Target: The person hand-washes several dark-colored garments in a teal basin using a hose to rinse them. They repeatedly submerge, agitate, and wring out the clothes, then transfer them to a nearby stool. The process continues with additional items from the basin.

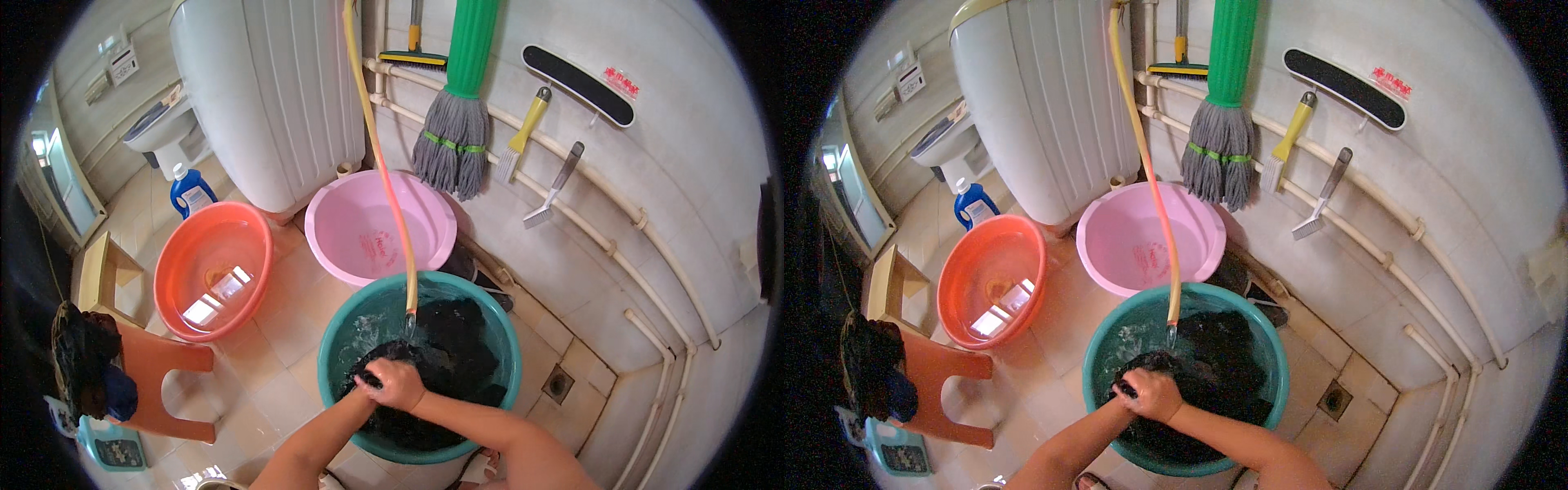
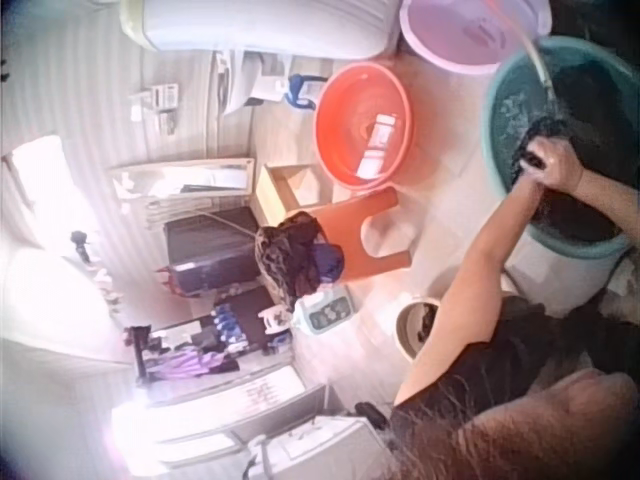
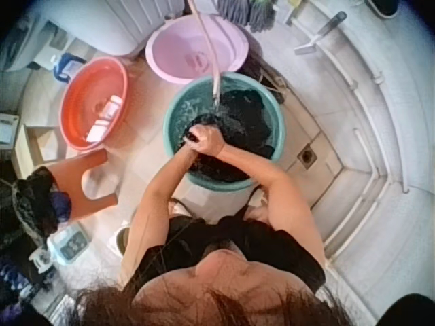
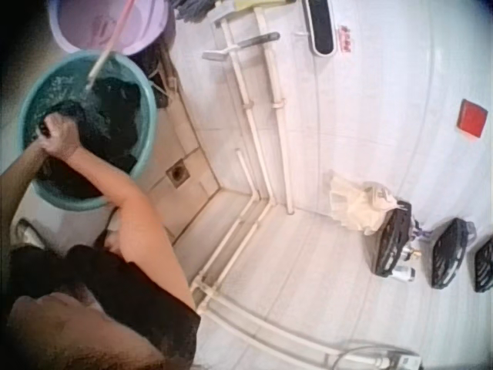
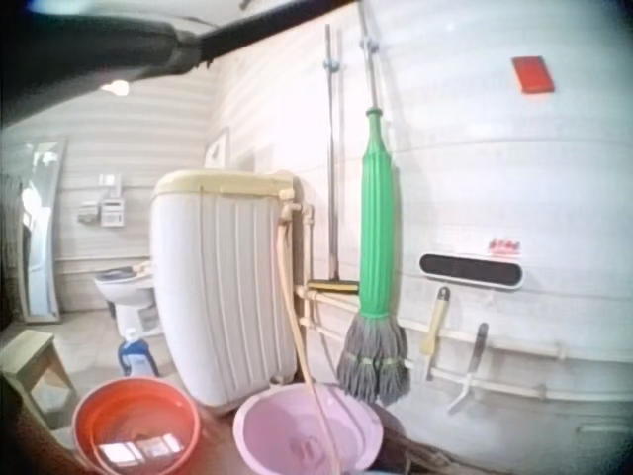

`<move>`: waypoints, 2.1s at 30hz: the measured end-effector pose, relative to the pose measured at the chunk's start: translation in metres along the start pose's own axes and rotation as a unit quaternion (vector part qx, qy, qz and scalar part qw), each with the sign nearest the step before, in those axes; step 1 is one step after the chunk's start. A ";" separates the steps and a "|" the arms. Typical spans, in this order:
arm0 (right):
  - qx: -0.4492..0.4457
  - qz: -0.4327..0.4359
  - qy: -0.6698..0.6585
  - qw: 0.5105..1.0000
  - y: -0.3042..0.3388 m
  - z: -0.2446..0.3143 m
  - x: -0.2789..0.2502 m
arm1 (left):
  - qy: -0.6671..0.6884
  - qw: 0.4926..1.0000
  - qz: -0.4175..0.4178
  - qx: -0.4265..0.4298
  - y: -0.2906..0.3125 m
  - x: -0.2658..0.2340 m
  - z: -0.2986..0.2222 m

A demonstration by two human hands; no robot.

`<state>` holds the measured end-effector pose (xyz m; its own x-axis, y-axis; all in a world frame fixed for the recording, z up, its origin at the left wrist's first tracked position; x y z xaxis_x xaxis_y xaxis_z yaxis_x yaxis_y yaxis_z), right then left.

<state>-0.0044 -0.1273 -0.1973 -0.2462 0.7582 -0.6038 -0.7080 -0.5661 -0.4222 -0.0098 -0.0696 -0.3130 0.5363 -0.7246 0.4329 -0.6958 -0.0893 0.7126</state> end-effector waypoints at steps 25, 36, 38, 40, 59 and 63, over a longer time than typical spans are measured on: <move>0.191 -0.046 -0.070 0.978 0.013 -0.009 0.005 | -0.030 0.994 0.100 0.017 0.000 -0.010 -0.023; 0.373 -0.086 -0.074 0.921 0.023 -0.117 0.015 | -0.101 0.990 -0.062 0.070 0.033 0.011 -0.027; 0.509 -0.028 -0.145 0.848 0.032 -0.125 0.009 | -0.095 0.985 -0.101 0.104 0.051 0.030 -0.052; 0.439 -0.060 0.083 0.893 0.049 -0.158 0.019 | -0.154 0.954 -0.108 0.234 -0.002 -0.003 -0.042; 0.081 -0.071 -0.048 0.993 -0.020 -0.009 0.005 | 0.065 0.996 -0.054 0.042 -0.019 -0.051 -0.010; 0.313 -0.035 -0.087 0.945 -0.009 -0.085 0.010 | -0.155 0.984 -0.080 0.042 0.066 0.004 -0.062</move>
<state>0.0557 -0.1422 -0.2569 -0.2514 0.8587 -0.4465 -0.9659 -0.2519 0.0592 -0.0245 -0.0357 -0.2300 0.4798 -0.8689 0.1215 -0.6585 -0.2652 0.7043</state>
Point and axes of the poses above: each hand's wrist, its own y-axis away from the middle knuckle, its own x-axis out of the palm, z = x × y, the point moved 4 cm from there along -y, towards the middle knuckle, and after that the axes turned 4 degrees about -y, right-handed, at the moved point
